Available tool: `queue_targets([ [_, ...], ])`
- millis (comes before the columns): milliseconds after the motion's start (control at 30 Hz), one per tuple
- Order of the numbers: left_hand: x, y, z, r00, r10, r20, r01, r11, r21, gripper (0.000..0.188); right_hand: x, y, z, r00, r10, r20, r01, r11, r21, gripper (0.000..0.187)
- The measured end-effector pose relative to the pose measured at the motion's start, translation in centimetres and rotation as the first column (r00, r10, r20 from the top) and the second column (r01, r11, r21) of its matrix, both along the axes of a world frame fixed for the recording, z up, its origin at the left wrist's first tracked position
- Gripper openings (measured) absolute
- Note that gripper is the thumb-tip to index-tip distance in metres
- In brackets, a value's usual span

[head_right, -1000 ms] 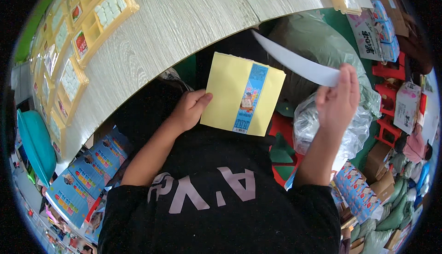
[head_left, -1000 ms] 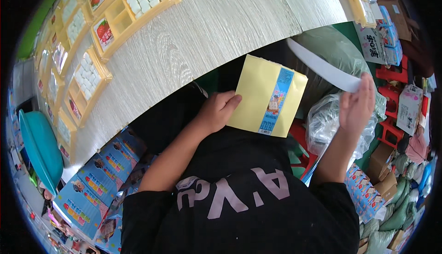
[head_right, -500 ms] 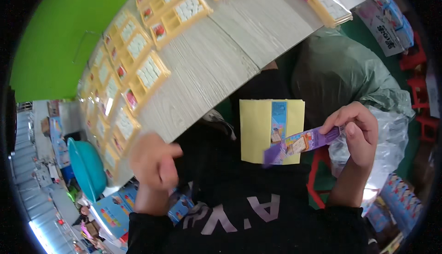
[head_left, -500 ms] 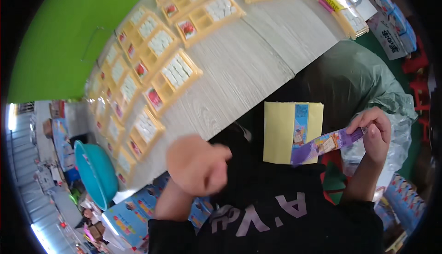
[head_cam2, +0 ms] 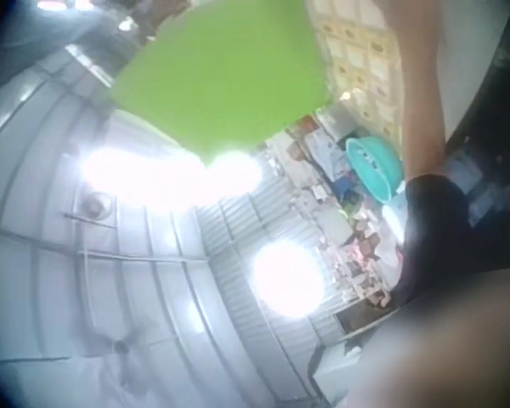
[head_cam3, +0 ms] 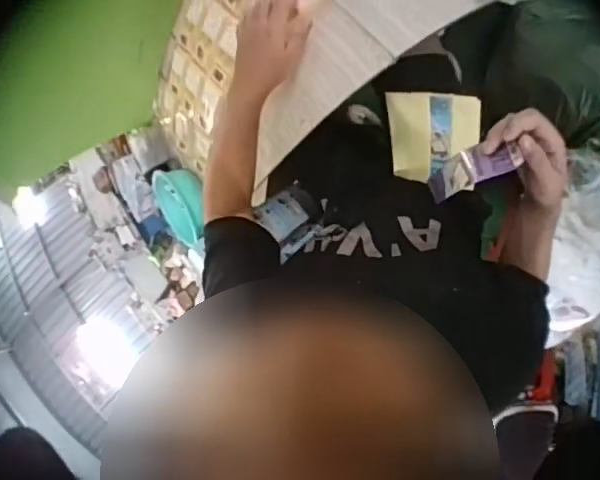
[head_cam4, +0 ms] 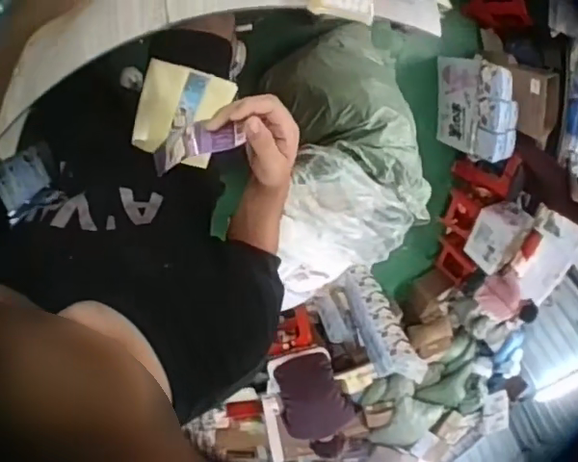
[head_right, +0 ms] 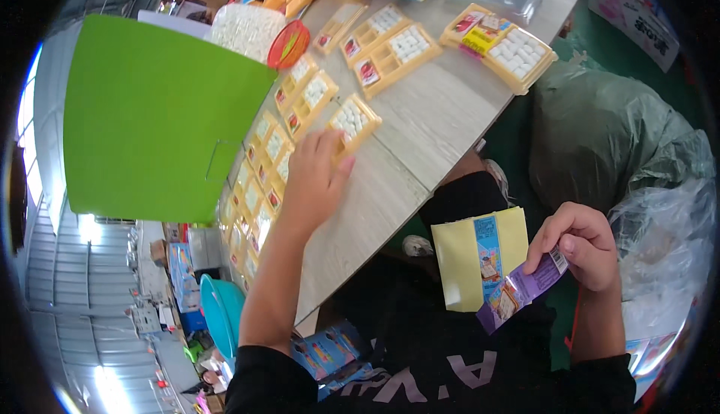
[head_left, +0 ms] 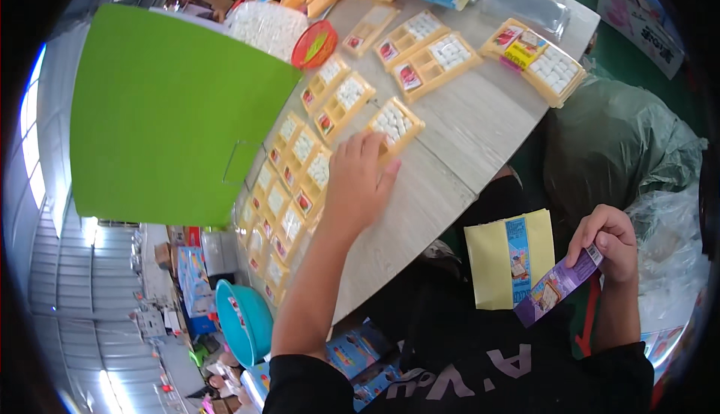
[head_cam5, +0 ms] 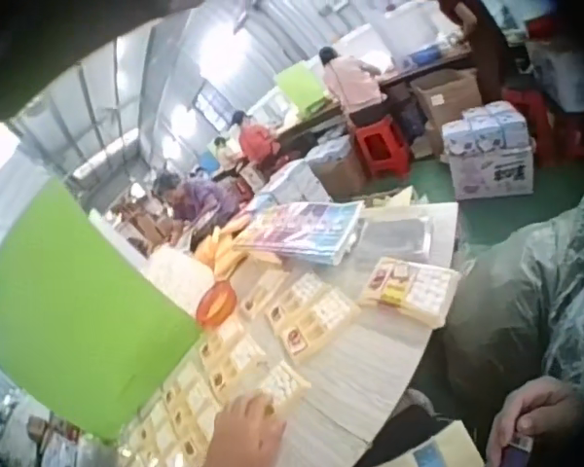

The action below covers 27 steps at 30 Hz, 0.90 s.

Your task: Applying decorative labels and stickers to small plastic trays containing toy food items.

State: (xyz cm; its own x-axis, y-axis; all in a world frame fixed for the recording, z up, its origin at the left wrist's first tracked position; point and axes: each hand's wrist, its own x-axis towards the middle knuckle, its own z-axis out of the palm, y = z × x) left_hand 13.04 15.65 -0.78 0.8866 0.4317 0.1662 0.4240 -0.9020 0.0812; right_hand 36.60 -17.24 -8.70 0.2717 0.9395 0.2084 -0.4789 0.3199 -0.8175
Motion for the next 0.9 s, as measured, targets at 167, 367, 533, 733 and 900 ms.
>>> queue_targets([
  [167, -0.7, -3.8, 1.1, 0.997, -0.048, -0.053, 0.043, 0.995, -0.091, 0.040, 0.7, 0.4, -0.3, 0.994, 0.071, -0.083, -0.065, 0.995, 0.073, 0.030],
  [367, -1.1, -5.9, 1.5, 0.999, -0.050, -0.017, 0.045, 0.977, -0.209, 0.039, 0.0, 2.5, 0.3, 0.963, 0.159, -0.216, -0.098, 0.958, 0.270, 0.056],
  [533, -1.1, -6.1, 1.0, 0.998, -0.055, 0.044, 0.061, 0.987, -0.151, 0.038, 0.5, 4.2, 2.2, 0.947, 0.289, -0.141, -0.205, 0.880, 0.428, 0.064],
  [733, -1.3, -5.6, 1.2, 0.985, -0.103, 0.137, 0.116, 0.989, -0.088, 0.035, 0.1, 5.1, 4.8, 0.953, 0.302, 0.033, -0.283, 0.842, 0.459, 0.055],
  [900, -1.4, -5.7, 2.2, 0.955, -0.172, 0.241, 0.249, 0.907, -0.339, 0.033, -0.6, 6.3, 7.3, 0.953, 0.065, 0.296, -0.190, 0.889, 0.416, 0.036],
])
